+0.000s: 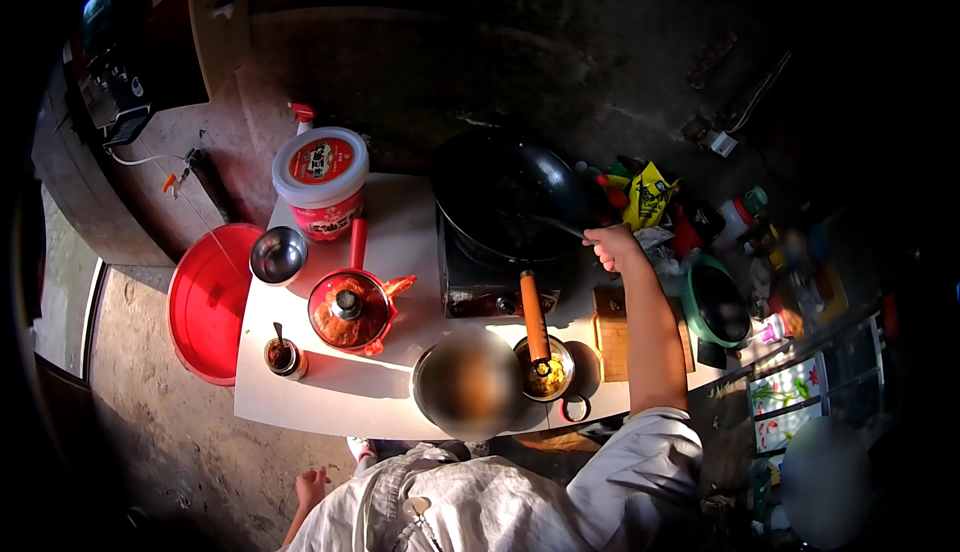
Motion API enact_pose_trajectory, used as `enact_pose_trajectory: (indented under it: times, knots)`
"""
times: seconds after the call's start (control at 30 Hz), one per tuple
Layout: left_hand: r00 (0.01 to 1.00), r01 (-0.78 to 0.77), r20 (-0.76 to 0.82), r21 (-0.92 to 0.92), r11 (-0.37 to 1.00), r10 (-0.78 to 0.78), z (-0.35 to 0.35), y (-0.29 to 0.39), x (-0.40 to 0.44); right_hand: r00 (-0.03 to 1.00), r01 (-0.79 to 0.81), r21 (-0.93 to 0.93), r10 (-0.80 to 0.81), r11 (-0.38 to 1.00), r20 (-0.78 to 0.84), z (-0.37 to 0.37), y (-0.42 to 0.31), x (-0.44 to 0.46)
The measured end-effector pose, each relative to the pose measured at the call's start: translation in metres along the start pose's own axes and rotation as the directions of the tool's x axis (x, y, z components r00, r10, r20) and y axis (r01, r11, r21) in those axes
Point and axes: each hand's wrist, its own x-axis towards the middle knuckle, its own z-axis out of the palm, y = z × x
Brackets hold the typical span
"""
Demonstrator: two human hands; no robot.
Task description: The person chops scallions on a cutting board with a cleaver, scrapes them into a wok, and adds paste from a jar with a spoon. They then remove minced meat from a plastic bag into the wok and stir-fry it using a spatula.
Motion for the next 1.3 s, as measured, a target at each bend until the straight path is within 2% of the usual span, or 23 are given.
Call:
enact_pose_trajectory:
  times: [0.23, 0.37, 0.57, 0.7, 0.77, 0.83, 0.87, 0.9, 0.97, 1.03, 1.1, 1.17, 1.2, 1.23, 1.3]
  knots:
    - [0.998, 0.041, 0.052, 0.001, 0.999, -0.04, 0.0, 0.012, 0.004, 1.0, 0.018, -0.223, -0.015, 0.975, 0.016, -0.001, -0.004, -0.013]
    - [0.997, 0.011, 0.077, 0.023, 1.0, -0.013, 0.001, 0.009, 0.01, 0.999, 0.036, -0.199, -0.029, 0.979, 0.04, 0.008, 0.006, 0.003]
    - [0.998, -0.014, 0.059, 0.058, 0.998, 0.011, -0.005, 0.018, 0.009, 0.998, 0.051, -0.223, -0.039, 0.973, 0.055, -0.004, -0.002, -0.024]
    - [0.999, 0.018, 0.046, 0.074, 0.997, -0.021, -0.003, 0.02, 0.009, 0.997, -0.007, -0.356, -0.019, 0.934, -0.07, -0.02, -0.013, -0.04]
    - [0.999, 0.026, 0.039, 0.06, 0.998, -0.028, -0.004, 0.02, 0.008, 0.977, -0.011, -0.458, -0.088, 0.889, -0.195, -0.029, -0.022, -0.053]
    - [0.999, 0.01, 0.045, 0.042, 0.999, -0.012, -0.005, 0.019, 0.008, 0.965, 0.068, -0.524, -0.189, 0.849, -0.18, -0.037, -0.031, -0.064]
    - [0.999, 0.007, 0.047, 0.042, 0.999, -0.009, -0.005, 0.019, 0.008, 0.946, 0.157, -0.536, -0.282, 0.83, -0.16, -0.043, -0.03, -0.056]
    - [0.999, -0.007, 0.047, 0.054, 0.999, 0.004, -0.005, 0.019, 0.008, 0.945, 0.155, -0.535, -0.282, 0.831, -0.164, -0.04, -0.031, -0.045]
    - [0.999, -0.023, 0.048, 0.063, 0.998, 0.02, -0.004, 0.019, 0.008, 0.882, 0.061, -0.708, -0.37, 0.704, -0.292, -0.03, -0.031, -0.017]
    - [0.999, -0.021, 0.043, 0.063, 0.998, 0.018, -0.002, 0.018, 0.008, 0.724, 0.255, -0.817, -0.662, 0.517, -0.192, -0.029, -0.011, 0.052]
    - [0.998, 0.0, 0.068, 0.069, 0.998, -0.004, 0.0, 0.016, 0.009, 0.661, 0.246, -0.879, -0.733, 0.409, -0.156, 0.012, -0.01, 0.051]
    - [0.995, 0.019, 0.093, 0.083, 0.996, -0.026, -0.001, 0.015, 0.011, 0.755, 0.304, -0.791, -0.641, 0.532, -0.141, 0.038, -0.018, 0.017]
    - [0.997, -0.002, 0.079, 0.087, 0.996, -0.005, -0.002, 0.014, 0.011, 0.77, 0.376, -0.741, -0.632, 0.556, -0.084, 0.036, -0.018, 0.006]
    - [0.998, -0.021, 0.066, 0.091, 0.996, 0.015, -0.003, 0.012, 0.01, 0.772, 0.373, -0.741, -0.629, 0.558, -0.086, 0.029, -0.018, -0.008]
    - [0.998, -0.022, 0.065, 0.096, 0.995, 0.016, -0.003, 0.008, 0.011, 0.849, 0.34, -0.745, -0.528, 0.573, -0.019, 0.013, -0.024, -0.037]
